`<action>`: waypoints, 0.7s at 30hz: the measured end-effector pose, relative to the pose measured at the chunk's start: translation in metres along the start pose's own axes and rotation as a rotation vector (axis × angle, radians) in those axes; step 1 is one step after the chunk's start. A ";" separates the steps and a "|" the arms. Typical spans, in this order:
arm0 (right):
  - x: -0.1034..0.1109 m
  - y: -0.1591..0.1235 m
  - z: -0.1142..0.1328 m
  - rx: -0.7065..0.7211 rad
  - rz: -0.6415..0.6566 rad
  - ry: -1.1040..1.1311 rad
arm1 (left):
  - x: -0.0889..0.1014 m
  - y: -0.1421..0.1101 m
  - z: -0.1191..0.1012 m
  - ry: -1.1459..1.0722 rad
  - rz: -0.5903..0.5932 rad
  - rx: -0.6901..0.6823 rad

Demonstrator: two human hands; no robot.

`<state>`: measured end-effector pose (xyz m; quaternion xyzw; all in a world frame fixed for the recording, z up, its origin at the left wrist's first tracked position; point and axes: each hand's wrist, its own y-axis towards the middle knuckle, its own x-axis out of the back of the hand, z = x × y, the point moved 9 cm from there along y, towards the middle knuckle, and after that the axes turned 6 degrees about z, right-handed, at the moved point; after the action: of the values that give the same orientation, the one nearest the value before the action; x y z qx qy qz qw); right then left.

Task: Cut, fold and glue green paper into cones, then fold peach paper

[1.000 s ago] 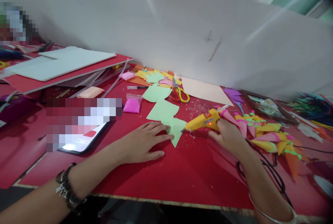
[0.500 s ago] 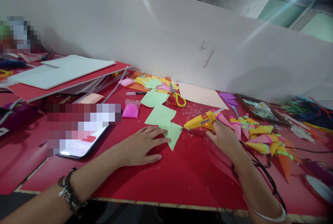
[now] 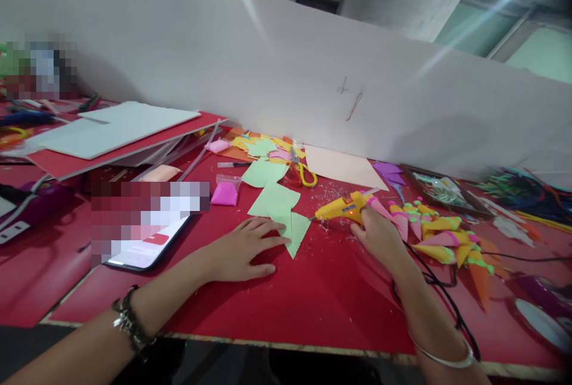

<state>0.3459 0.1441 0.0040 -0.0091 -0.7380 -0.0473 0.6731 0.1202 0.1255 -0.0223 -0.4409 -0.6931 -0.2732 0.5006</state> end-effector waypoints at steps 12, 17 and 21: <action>-0.006 0.006 -0.027 -0.144 -0.255 0.200 | 0.035 0.002 0.034 -0.188 -0.389 0.199; -0.019 0.011 -0.032 -0.023 -0.258 0.356 | 0.037 0.013 0.055 0.018 -0.460 0.419; -0.018 0.011 -0.032 -0.007 -0.276 0.413 | 0.032 0.018 0.052 0.074 -0.447 0.392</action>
<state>0.3799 0.1536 -0.0105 0.0992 -0.5790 -0.1423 0.7966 0.1092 0.1870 -0.0120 -0.1621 -0.7937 -0.2534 0.5287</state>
